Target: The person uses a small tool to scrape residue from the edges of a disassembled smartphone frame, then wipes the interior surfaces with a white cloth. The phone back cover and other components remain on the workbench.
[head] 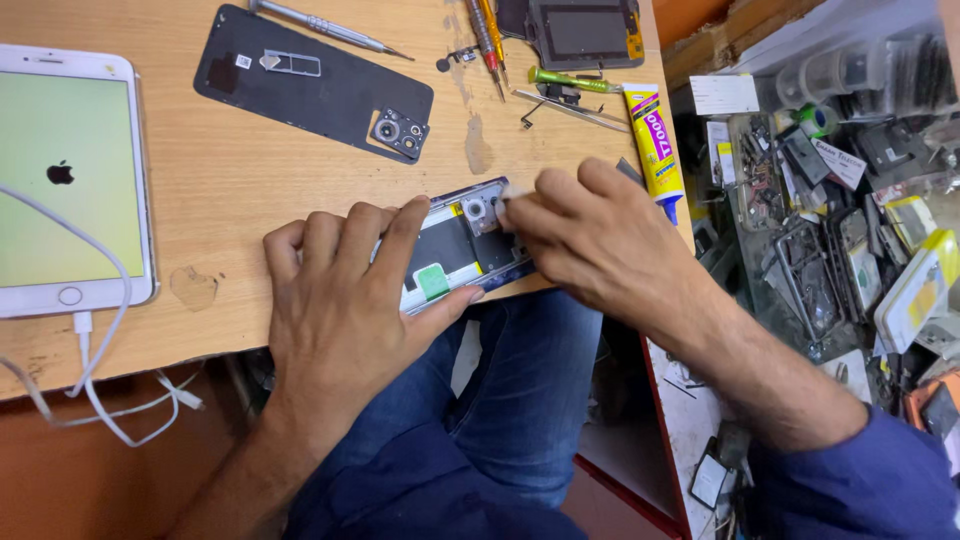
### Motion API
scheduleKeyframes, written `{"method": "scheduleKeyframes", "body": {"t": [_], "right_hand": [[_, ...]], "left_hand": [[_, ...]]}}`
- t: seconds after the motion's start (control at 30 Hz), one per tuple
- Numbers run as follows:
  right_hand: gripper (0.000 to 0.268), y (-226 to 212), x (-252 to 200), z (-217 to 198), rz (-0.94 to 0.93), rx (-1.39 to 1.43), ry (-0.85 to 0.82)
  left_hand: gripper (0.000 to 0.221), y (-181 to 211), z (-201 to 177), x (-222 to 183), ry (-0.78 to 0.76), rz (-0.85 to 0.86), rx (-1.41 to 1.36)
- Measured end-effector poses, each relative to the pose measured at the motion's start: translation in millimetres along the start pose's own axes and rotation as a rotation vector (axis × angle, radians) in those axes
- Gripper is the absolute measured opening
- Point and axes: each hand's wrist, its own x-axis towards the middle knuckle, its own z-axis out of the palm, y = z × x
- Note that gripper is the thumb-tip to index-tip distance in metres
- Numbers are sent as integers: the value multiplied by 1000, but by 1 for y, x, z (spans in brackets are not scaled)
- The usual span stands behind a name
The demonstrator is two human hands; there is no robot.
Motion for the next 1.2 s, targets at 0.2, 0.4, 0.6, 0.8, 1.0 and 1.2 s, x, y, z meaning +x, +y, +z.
{"method": "scheduleKeyframes", "body": {"t": [0.2, 0.4, 0.6, 0.8, 1.0, 1.2], "right_hand": [[36, -21, -12, -28, 46, 42, -30], [26, 7, 12, 0, 81, 50, 124], [30, -18, -20, -15, 90, 201, 91], [37, -31, -44, -14, 173, 416, 57], [29, -88, -78, 35, 646, 1296, 499], [19, -194, -69, 87, 948, 2426, 1156]], "left_hand": [[82, -6, 6, -6, 28, 46, 3], [84, -1, 3, -3, 33, 17, 20], [80, 0, 3, -3, 34, 13, 36], [81, -1, 5, -4, 40, 25, 60], [87, -2, 8, -5, 4, 18, 76], [92, 4, 2, 1, 47, 47, 75]]}}
